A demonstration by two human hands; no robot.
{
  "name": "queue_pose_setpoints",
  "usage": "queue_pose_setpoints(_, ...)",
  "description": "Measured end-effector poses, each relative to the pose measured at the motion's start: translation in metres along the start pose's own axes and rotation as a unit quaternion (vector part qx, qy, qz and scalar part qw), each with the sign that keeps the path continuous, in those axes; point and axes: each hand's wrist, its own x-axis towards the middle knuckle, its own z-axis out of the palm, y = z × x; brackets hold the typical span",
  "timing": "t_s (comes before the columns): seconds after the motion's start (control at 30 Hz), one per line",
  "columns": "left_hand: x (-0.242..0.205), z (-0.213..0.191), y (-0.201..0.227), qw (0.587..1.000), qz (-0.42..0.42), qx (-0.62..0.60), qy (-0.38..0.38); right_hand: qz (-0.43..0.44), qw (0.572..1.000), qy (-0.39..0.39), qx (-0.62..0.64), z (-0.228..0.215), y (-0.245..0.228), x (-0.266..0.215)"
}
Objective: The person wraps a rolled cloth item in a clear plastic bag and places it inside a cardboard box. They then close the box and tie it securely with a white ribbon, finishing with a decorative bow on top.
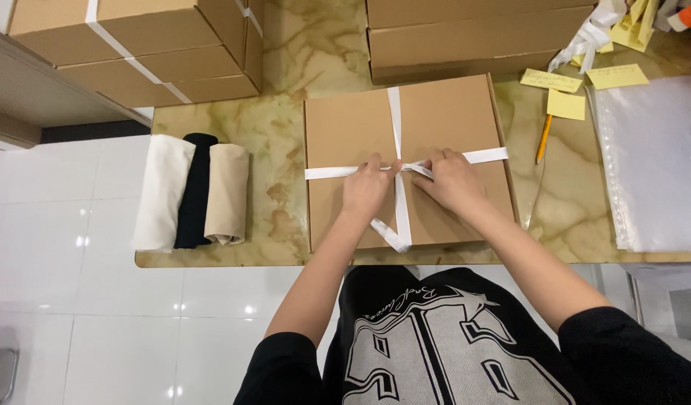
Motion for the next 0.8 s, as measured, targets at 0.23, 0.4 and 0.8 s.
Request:
queue_pose_setpoints(0.23,0.001,0.002,-0.001,1.000,0.000,-0.003,-0.025,0.063,0.985,-0.128,0.094,-0.047,-0.017,0.001)
queue_pose_setpoints(0.4,-0.002,0.001,0.000,1.000,-0.008,-0.002,-0.023,0.059,0.976,-0.191,0.084,-0.019,0.002,0.025)
queue_pose_setpoints(0.8,0.002,-0.006,-0.006,0.999,0.009,-0.001,-0.042,0.171,0.755,-0.397,0.493,-0.048,0.021,0.031)
